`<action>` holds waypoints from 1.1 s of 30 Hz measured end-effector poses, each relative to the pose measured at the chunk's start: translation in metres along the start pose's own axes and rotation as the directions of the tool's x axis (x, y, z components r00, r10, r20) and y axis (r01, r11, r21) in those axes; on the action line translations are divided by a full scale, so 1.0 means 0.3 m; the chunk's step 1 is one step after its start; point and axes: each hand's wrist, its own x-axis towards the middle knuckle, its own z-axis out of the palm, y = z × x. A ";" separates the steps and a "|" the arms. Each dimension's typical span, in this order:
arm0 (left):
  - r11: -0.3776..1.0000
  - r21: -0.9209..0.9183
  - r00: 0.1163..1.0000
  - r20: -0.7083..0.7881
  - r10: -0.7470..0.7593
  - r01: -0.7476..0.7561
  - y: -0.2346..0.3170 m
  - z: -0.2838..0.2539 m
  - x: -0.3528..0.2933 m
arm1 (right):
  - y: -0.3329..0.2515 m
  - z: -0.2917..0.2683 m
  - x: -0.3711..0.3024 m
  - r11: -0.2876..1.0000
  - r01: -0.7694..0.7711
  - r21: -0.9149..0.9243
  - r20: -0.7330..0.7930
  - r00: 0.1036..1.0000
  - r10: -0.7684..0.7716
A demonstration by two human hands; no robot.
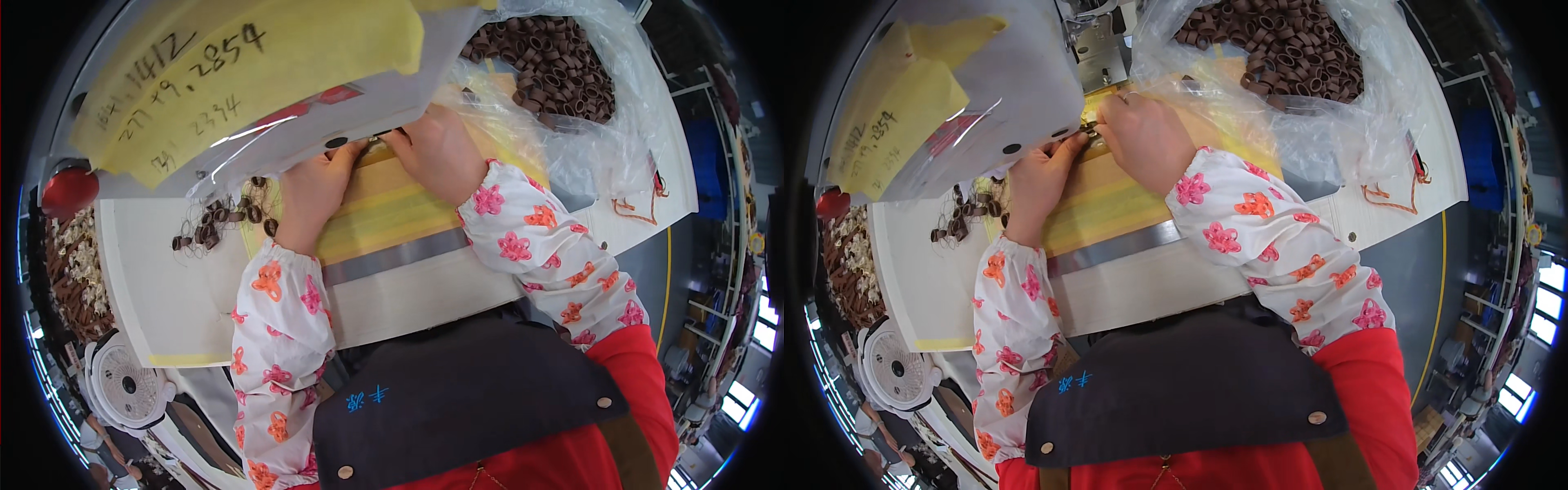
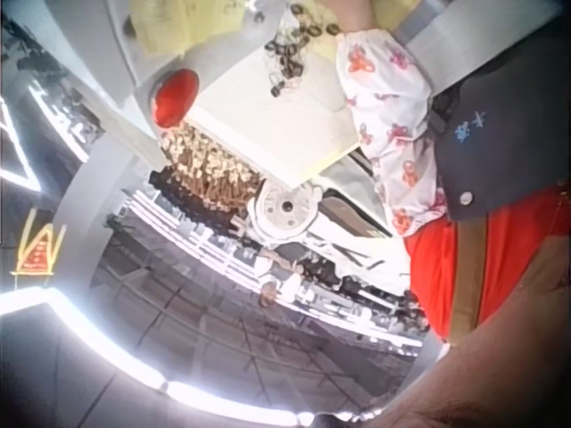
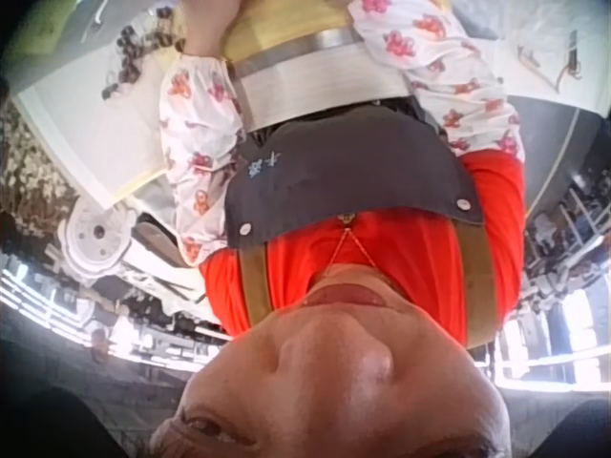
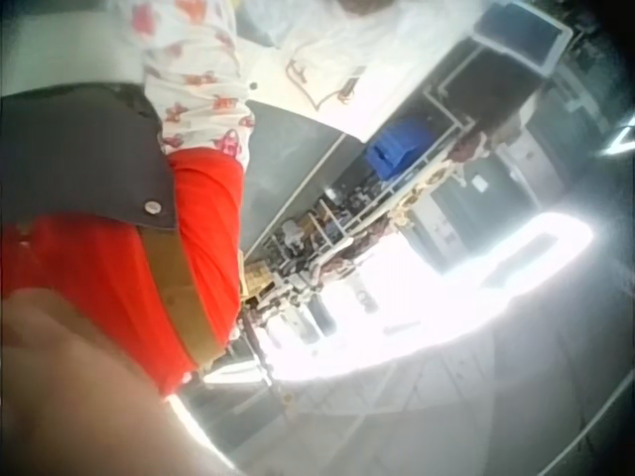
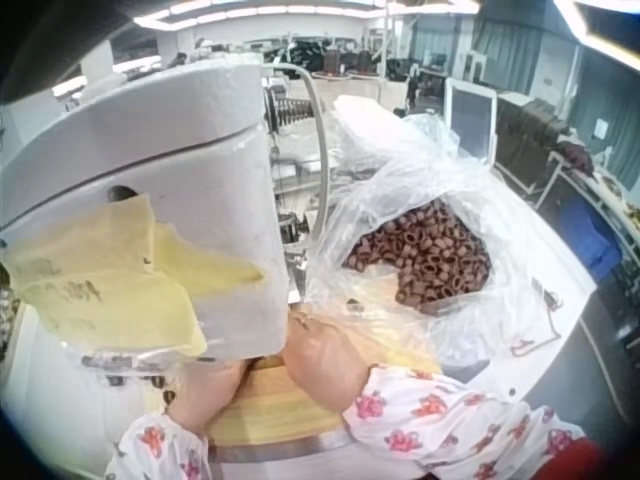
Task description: Sewing small leather loops or components using an industrial sewing machine.
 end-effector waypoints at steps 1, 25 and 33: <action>1.000 -0.010 1.000 0.006 -0.011 0.011 0.000 0.000 -0.001 | 0.002 0.002 0.001 1.000 0.009 -0.009 0.005 1.000 -0.009; 0.999 0.035 1.000 -0.025 0.013 -0.012 0.034 0.014 -0.014 | 0.013 0.004 -0.004 0.997 -0.067 -0.047 0.003 0.998 0.067; 0.915 0.364 0.962 -0.136 0.238 -0.175 -0.058 -0.160 -0.175 | -0.007 -0.200 0.007 0.981 -0.108 -0.161 -0.046 0.994 0.102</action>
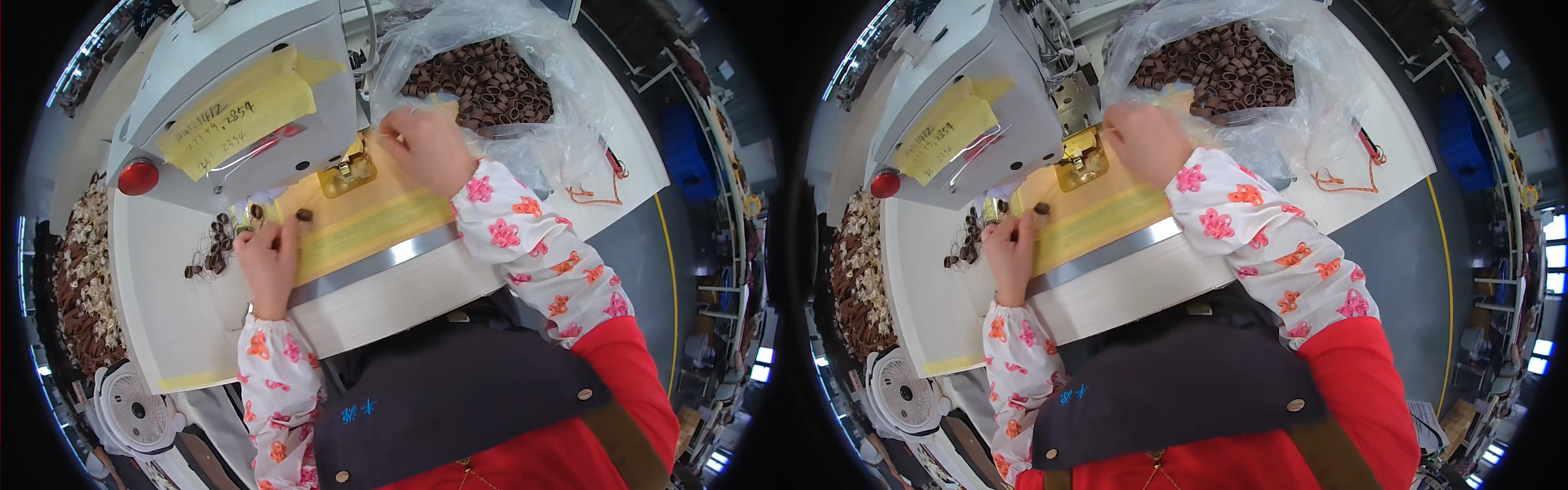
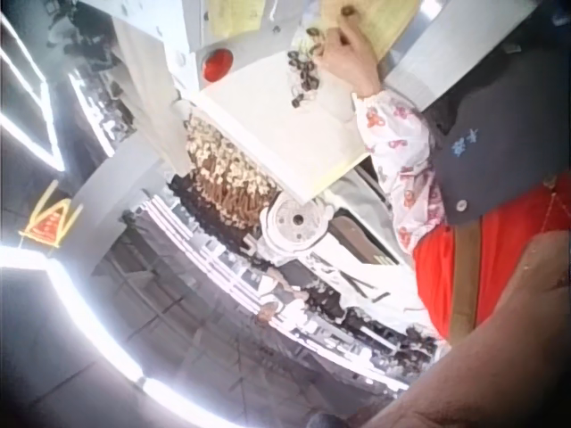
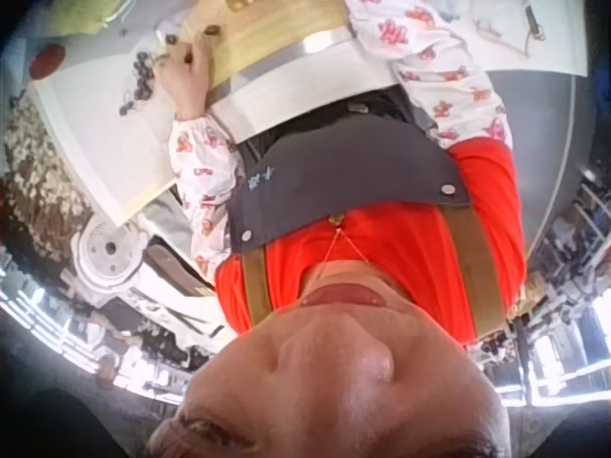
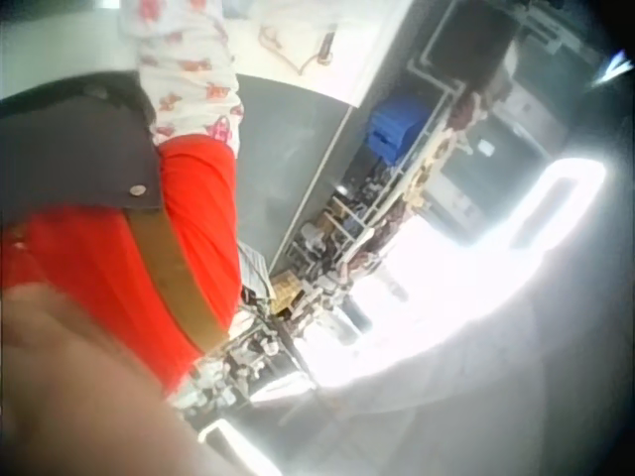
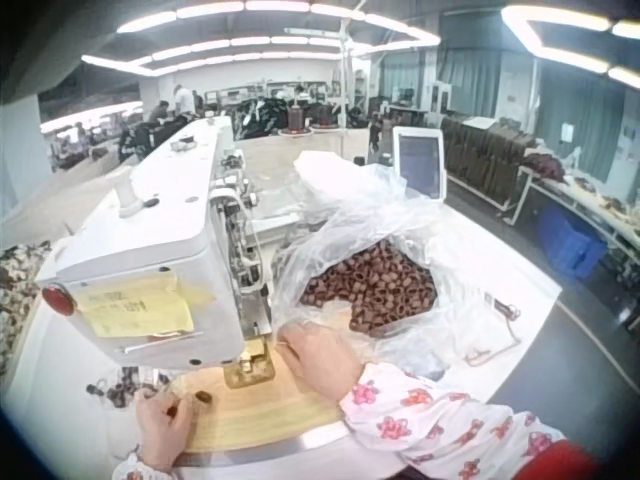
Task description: Sewing small leather loops or components using an industrial sewing machine.
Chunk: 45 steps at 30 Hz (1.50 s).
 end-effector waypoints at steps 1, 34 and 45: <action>0.999 0.027 0.999 -0.016 -0.043 0.043 -0.056 -0.033 -0.020 | 0.031 -0.031 0.015 0.999 -0.029 -0.046 -0.012 1.000 0.029; 0.995 0.030 0.983 0.156 -0.094 0.090 0.139 0.136 0.120 | -0.053 0.104 -0.037 0.859 -0.046 0.510 0.204 0.977 -0.068; 0.969 -0.235 0.996 0.056 -0.066 0.077 0.098 0.155 0.115 | -0.067 0.115 -0.057 0.906 0.003 0.424 0.153 0.985 -0.074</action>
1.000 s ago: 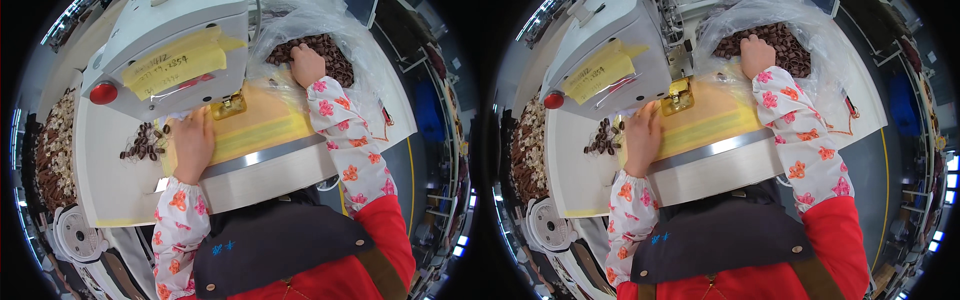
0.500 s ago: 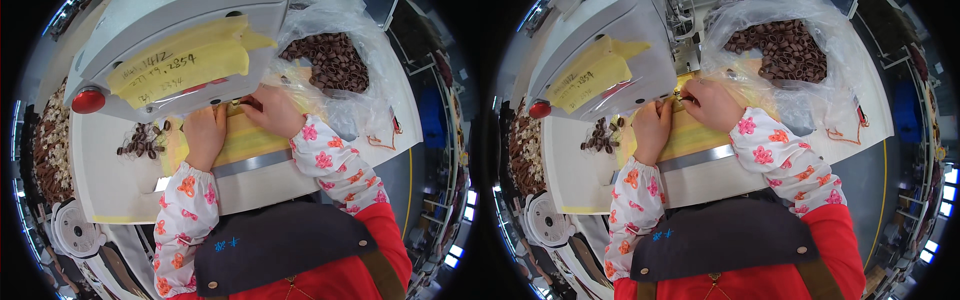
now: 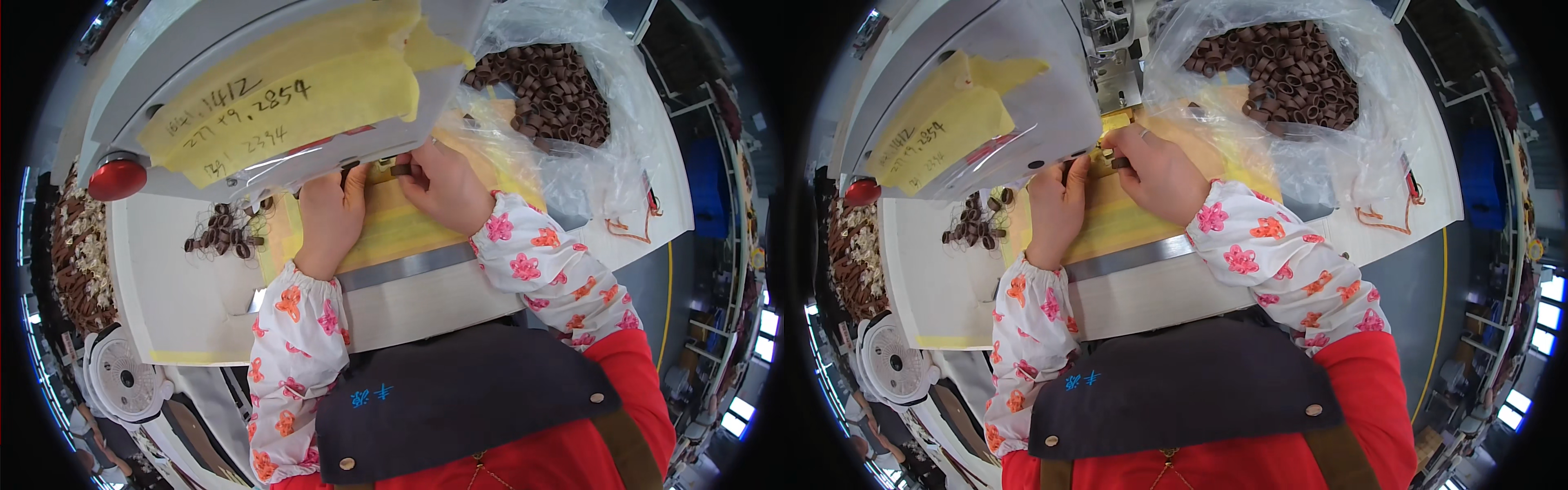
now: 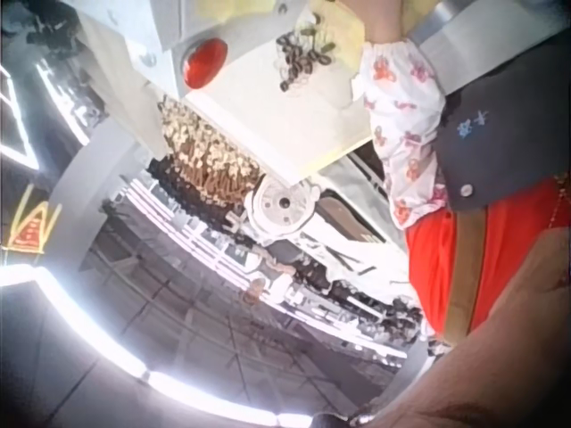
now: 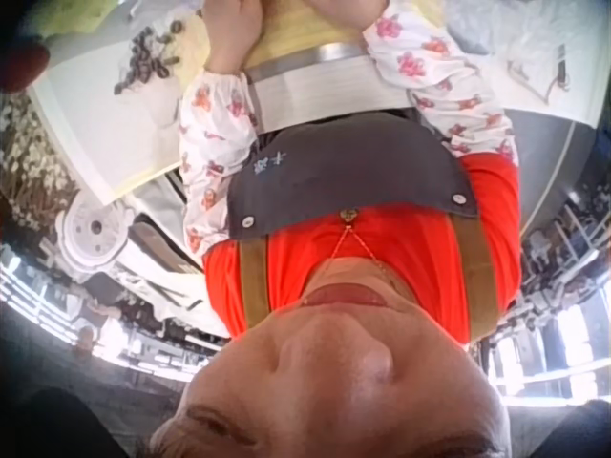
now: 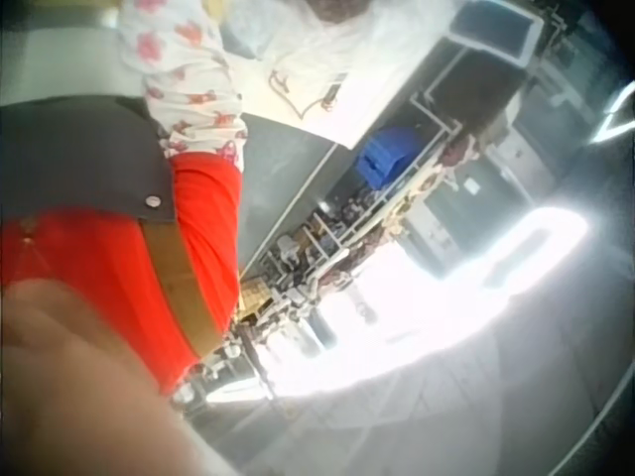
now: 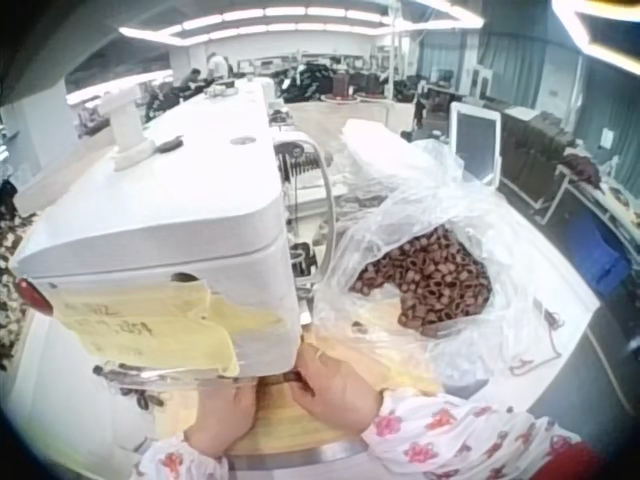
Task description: Sewing small leather loops or components using an industrial sewing machine.
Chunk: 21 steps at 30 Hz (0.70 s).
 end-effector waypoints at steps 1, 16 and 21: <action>0.995 -0.004 0.993 0.070 -0.099 0.100 0.018 -0.013 -0.001 | -0.002 0.001 -0.002 0.999 0.029 -0.045 -0.008 1.000 -0.029; 0.969 -0.233 0.954 0.299 -0.011 0.084 0.053 -0.048 -0.001 | -0.022 0.033 -0.024 0.894 0.363 -0.262 0.096 0.932 -0.350; 0.934 -0.266 0.912 0.391 -0.121 0.238 0.050 -0.057 0.006 | 0.008 0.035 -0.036 0.958 0.248 -0.143 0.076 0.968 -0.240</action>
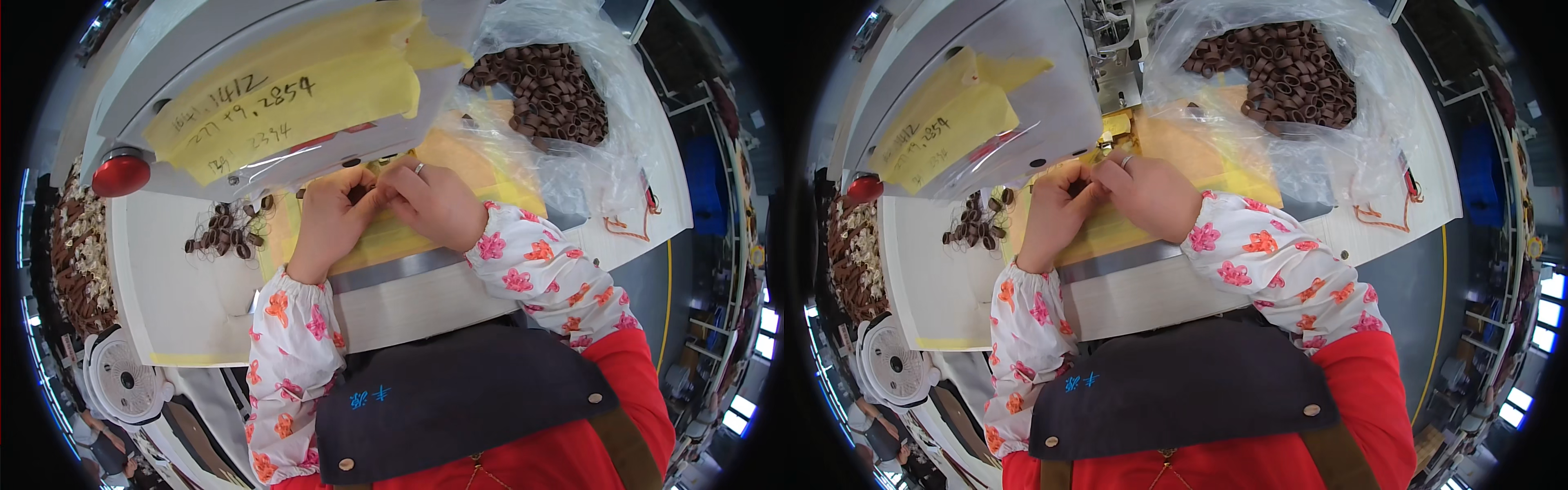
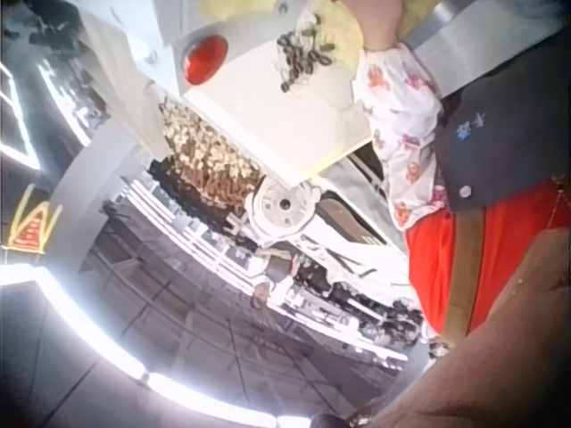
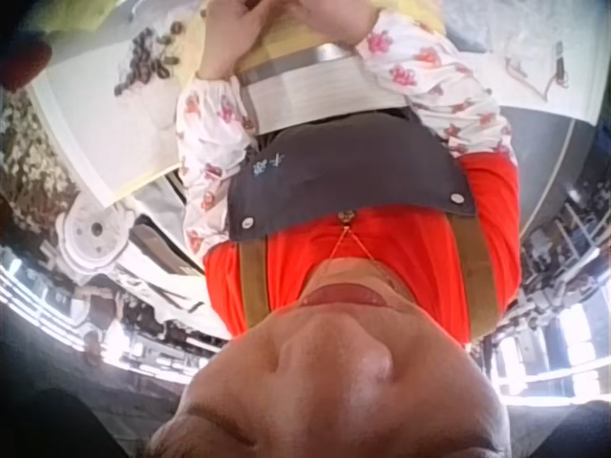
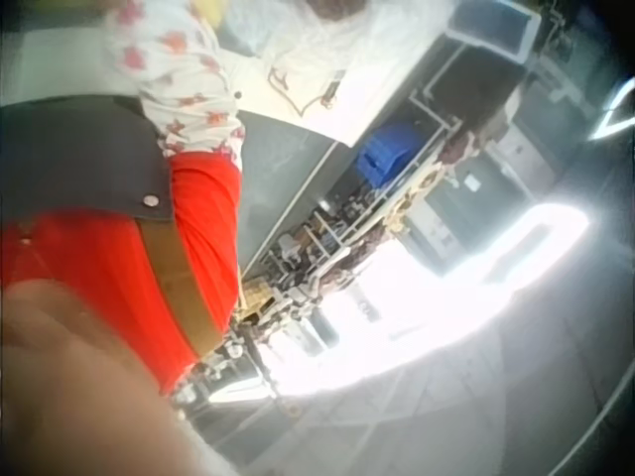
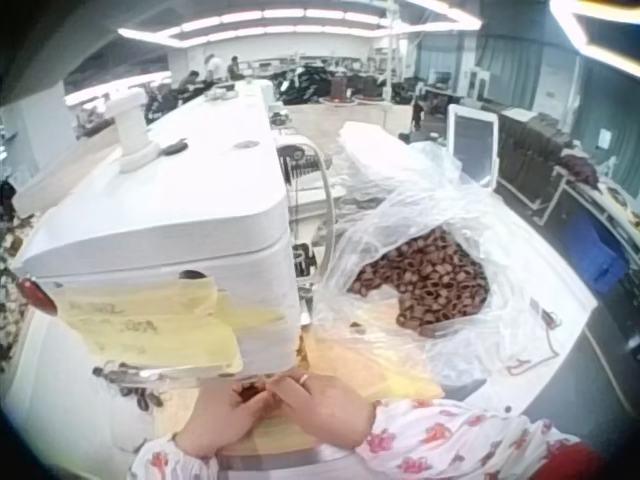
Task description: Sewing small leather loops or components using an industrial sewing machine.
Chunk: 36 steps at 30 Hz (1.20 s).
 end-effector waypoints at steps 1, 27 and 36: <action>1.000 0.008 1.000 -0.007 0.028 -0.028 0.002 -0.002 0.001 | 0.005 0.000 0.000 0.997 -0.036 0.062 0.005 0.999 0.036; 0.942 0.324 0.954 -0.300 0.013 0.089 -0.028 0.041 0.061 | 0.066 -0.013 0.065 0.972 -0.233 0.031 -0.178 0.956 0.235; 0.950 0.311 0.937 -0.325 0.126 -0.020 -0.075 0.043 0.067 | 0.066 -0.016 0.072 0.974 -0.225 0.011 -0.169 0.960 0.224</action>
